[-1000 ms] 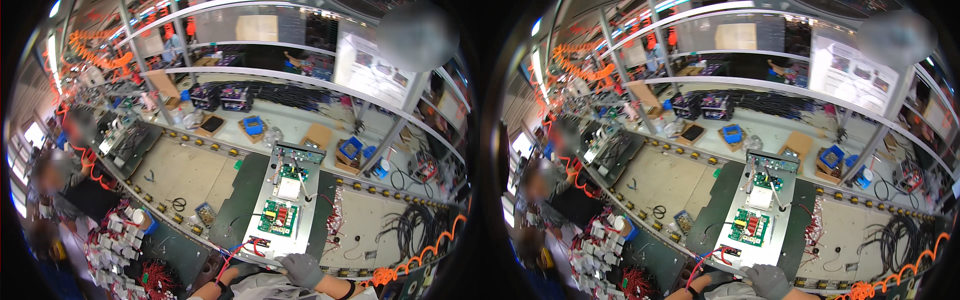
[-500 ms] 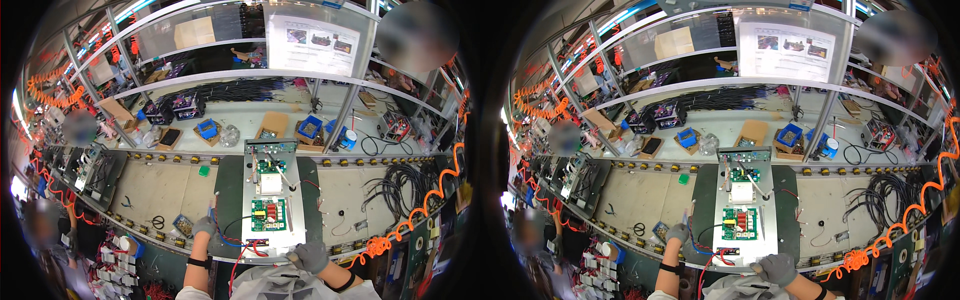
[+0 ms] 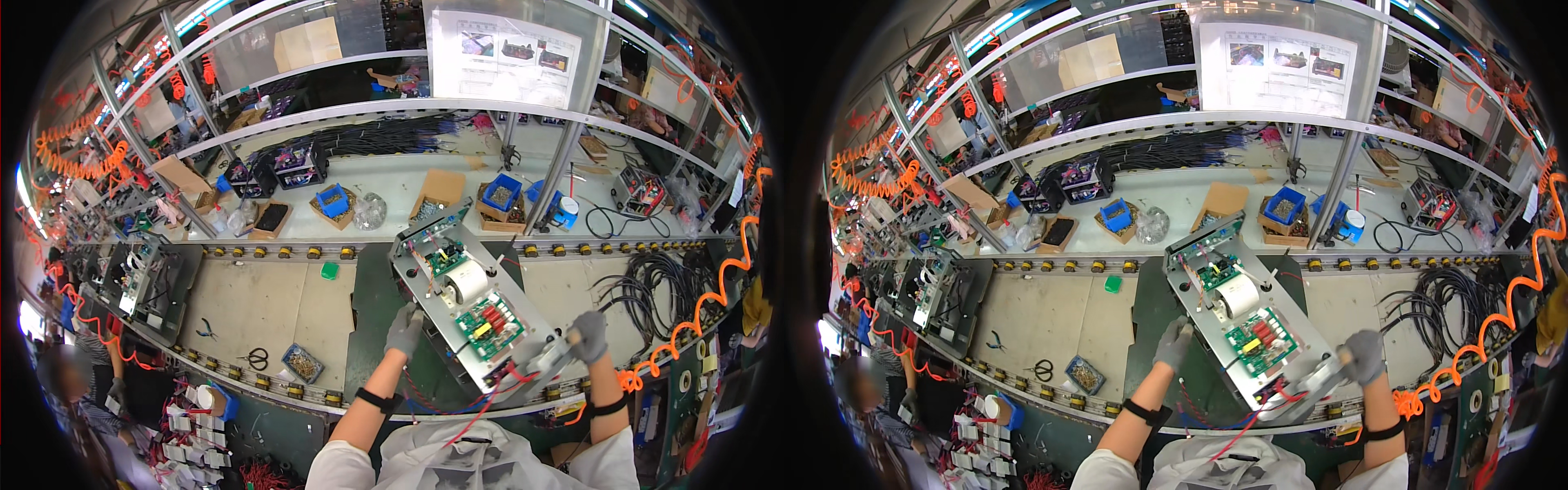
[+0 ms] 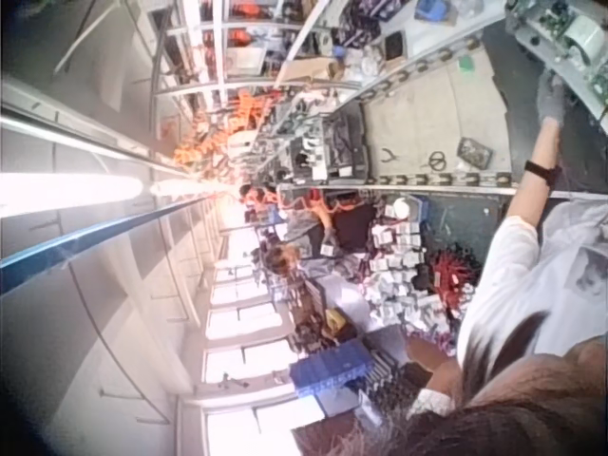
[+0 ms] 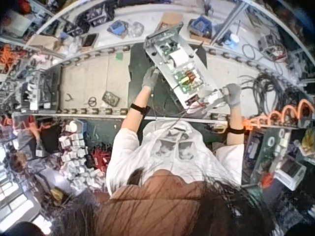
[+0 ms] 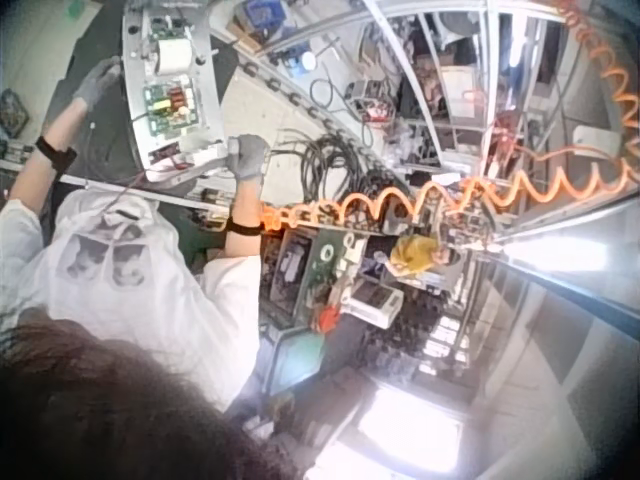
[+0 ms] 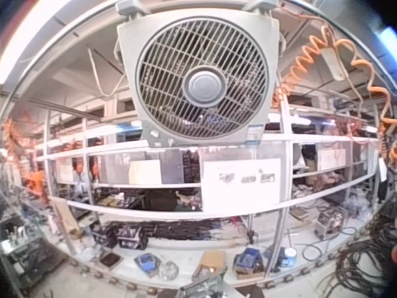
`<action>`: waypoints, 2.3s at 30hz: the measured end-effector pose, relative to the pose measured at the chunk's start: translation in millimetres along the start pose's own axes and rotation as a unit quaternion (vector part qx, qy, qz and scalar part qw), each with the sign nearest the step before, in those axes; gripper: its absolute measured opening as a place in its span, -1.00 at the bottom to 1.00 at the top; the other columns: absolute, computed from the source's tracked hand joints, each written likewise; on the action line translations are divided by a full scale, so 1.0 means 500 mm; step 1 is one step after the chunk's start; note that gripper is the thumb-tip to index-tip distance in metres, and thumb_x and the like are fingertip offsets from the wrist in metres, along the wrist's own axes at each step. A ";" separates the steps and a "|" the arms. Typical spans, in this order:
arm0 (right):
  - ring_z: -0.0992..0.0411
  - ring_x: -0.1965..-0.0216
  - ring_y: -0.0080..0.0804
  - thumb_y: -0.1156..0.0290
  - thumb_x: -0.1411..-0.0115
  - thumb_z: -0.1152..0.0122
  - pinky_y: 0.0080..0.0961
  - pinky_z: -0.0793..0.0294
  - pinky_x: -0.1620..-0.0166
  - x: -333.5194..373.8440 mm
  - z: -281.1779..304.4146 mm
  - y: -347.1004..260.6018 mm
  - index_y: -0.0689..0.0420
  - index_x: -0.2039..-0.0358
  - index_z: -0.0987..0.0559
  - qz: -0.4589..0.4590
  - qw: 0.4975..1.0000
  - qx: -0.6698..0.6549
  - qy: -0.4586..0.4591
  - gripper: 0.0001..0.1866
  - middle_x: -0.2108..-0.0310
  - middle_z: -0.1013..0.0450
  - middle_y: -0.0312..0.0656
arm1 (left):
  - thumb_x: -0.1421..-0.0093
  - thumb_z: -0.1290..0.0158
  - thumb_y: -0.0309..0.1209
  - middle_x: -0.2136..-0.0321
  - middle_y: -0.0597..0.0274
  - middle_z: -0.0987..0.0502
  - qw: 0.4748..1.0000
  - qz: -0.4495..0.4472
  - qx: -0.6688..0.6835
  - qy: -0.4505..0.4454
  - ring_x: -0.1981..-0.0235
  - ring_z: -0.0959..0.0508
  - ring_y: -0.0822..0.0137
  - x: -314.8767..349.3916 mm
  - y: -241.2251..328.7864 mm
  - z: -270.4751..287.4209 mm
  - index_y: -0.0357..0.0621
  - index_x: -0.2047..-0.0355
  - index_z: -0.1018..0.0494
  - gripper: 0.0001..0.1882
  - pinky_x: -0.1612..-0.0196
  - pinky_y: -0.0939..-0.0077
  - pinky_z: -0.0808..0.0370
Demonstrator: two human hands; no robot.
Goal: Assembling and connecting internal electrical components of an industrial welding machine on a production line.
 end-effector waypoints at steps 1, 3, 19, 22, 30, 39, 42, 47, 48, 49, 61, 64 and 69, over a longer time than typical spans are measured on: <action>-0.23 0.74 -0.10 0.32 0.08 -0.11 -0.25 -0.12 0.62 -0.002 0.000 0.032 0.09 0.84 -0.32 -0.034 0.998 -0.035 -0.032 -0.70 0.81 -0.23 -0.12 | -0.14 0.00 -0.10 0.14 0.00 -0.49 0.997 0.070 0.037 -0.010 0.16 -0.52 0.23 -0.007 -0.013 -0.021 -0.17 0.00 -0.32 -0.49 0.07 0.41 -0.41; -0.22 0.75 -0.10 0.33 0.00 -0.06 -0.25 -0.11 0.62 -0.009 0.013 0.071 0.12 0.84 -0.32 -0.053 0.995 -0.073 -0.035 -0.67 0.81 -0.22 -0.11 | -0.13 -0.03 -0.09 0.14 0.02 -0.49 0.981 0.160 0.107 0.019 0.18 -0.51 0.24 -0.016 -0.023 -0.053 -0.20 0.02 -0.33 -0.48 0.09 0.39 -0.41; -0.11 0.83 -0.49 0.25 -0.11 -0.08 -0.45 -0.06 0.68 -0.013 -0.013 0.141 0.22 0.87 -0.30 -0.265 0.946 -0.139 -0.127 -0.51 0.90 -0.16 -0.22 | -0.16 0.02 -0.17 0.21 -0.01 -0.49 0.965 0.122 -0.202 0.111 0.16 -0.49 0.05 0.031 0.035 0.014 -0.11 0.16 -0.39 -0.66 0.13 0.26 -0.41; -0.10 0.82 -0.56 0.27 -0.11 -0.09 -0.49 -0.04 0.69 -0.005 -0.020 0.148 0.22 0.88 -0.29 -0.304 0.927 -0.182 -0.124 -0.51 0.90 -0.16 -0.27 | -0.13 0.01 -0.19 0.25 0.07 -0.45 0.959 -0.024 -0.192 0.208 0.21 -0.50 0.07 0.019 0.078 0.034 -0.06 0.15 -0.40 -0.67 0.18 0.25 -0.42; -0.08 0.84 -0.60 0.30 -0.12 -0.08 -0.52 -0.03 0.71 0.002 -0.030 0.157 0.19 0.90 -0.31 -0.330 0.913 -0.204 -0.128 -0.52 0.92 -0.15 -0.31 | -0.08 0.03 -0.41 0.29 0.03 -0.45 0.953 -0.215 -0.107 0.183 0.23 -0.45 0.02 -0.044 0.104 0.028 -0.11 0.27 -0.43 -0.81 0.21 0.21 -0.41; -0.36 0.61 -0.21 0.24 -0.08 -0.10 -0.33 -0.28 0.53 -0.102 -0.022 0.067 0.16 0.72 -0.46 -0.214 0.937 0.072 -0.266 -0.67 0.69 -0.37 -0.16 | -0.12 0.00 -0.37 0.33 0.02 -0.45 0.907 -0.379 -0.001 0.184 0.30 -0.44 -0.02 0.026 0.206 0.066 -0.22 0.32 -0.44 -0.81 0.24 0.29 -0.40; -0.39 0.39 -0.10 0.19 -0.05 -0.11 -0.24 -0.34 0.37 -0.193 -0.006 -0.041 0.09 0.54 -0.52 -0.083 0.948 0.047 -0.303 -0.77 0.53 -0.41 -0.16 | -0.07 -0.03 -0.41 0.29 0.08 -0.49 0.919 -0.363 -0.069 0.136 0.30 -0.46 0.03 0.068 0.186 0.032 -0.16 0.29 -0.47 -0.81 0.24 0.34 -0.42; -0.42 0.31 -0.14 0.15 -0.10 -0.05 -0.25 -0.39 0.27 -0.292 -0.109 -0.161 0.03 0.37 -0.53 0.010 0.912 -0.048 -0.407 -0.76 0.47 -0.42 -0.17 | 0.16 0.00 -0.56 0.28 0.16 -0.48 0.906 -0.400 -0.138 0.028 0.32 -0.47 0.14 0.112 0.165 -0.043 -0.03 0.21 -0.46 -0.59 0.29 0.30 -0.41; -0.42 0.29 -0.14 0.16 -0.11 -0.03 -0.24 -0.40 0.24 -0.296 -0.149 -0.166 0.02 0.34 -0.53 0.009 0.904 -0.019 -0.427 -0.76 0.45 -0.42 -0.17 | 0.16 0.00 -0.56 0.28 0.16 -0.48 0.903 -0.408 -0.128 0.048 0.32 -0.47 0.14 0.118 0.165 -0.039 -0.03 0.21 -0.46 -0.59 0.29 0.30 -0.41; -0.43 0.27 -0.13 0.17 -0.13 -0.01 -0.24 -0.41 0.21 -0.299 -0.193 -0.171 0.02 0.31 -0.53 0.018 0.898 0.015 -0.440 -0.76 0.44 -0.43 -0.17 | 0.13 -0.01 -0.57 0.31 0.16 -0.49 0.903 -0.407 -0.115 0.069 0.33 -0.47 0.13 0.122 0.163 -0.031 -0.06 0.22 -0.46 -0.62 0.30 0.31 -0.41; -0.49 0.33 -0.16 0.33 -0.07 0.00 -0.24 -0.46 0.24 -0.360 -0.507 -0.150 -0.13 0.21 -0.58 -0.102 0.897 0.134 -0.409 -0.73 0.37 -0.52 -0.16 | -0.15 0.04 -0.31 0.51 0.03 -0.53 0.983 -0.013 -0.020 0.182 0.46 -0.56 0.24 0.020 0.008 0.085 -0.14 0.23 -0.48 -0.76 0.37 0.40 -0.45; -0.49 0.31 -0.16 0.31 -0.05 -0.02 -0.26 -0.46 0.23 -0.352 -0.521 -0.155 -0.16 0.19 -0.58 -0.102 0.899 0.085 -0.418 -0.70 0.35 -0.51 -0.14 | -0.12 0.00 -0.29 0.47 -0.01 -0.54 0.995 -0.002 0.074 0.064 0.44 -0.57 0.16 -0.034 -0.007 0.050 -0.15 0.19 -0.48 -0.71 0.34 0.37 -0.46; -0.48 0.24 -0.17 0.30 -0.03 -0.07 -0.28 -0.46 0.18 -0.334 -0.548 -0.141 -0.24 0.12 -0.56 -0.135 0.873 0.038 -0.467 -0.65 0.28 -0.51 -0.15 | -0.13 0.01 -0.37 0.38 0.03 -0.58 0.997 -0.014 0.002 0.073 0.38 -0.59 0.29 -0.078 0.002 0.026 -0.25 0.14 -0.48 -0.69 0.30 0.48 -0.46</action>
Point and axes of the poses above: each hand's wrist, its own x-axis away from the middle knuckle, its own z-axis out of the back of the hand, y = z × x, the point moved 7 cm from there along -x, towards the middle knuckle
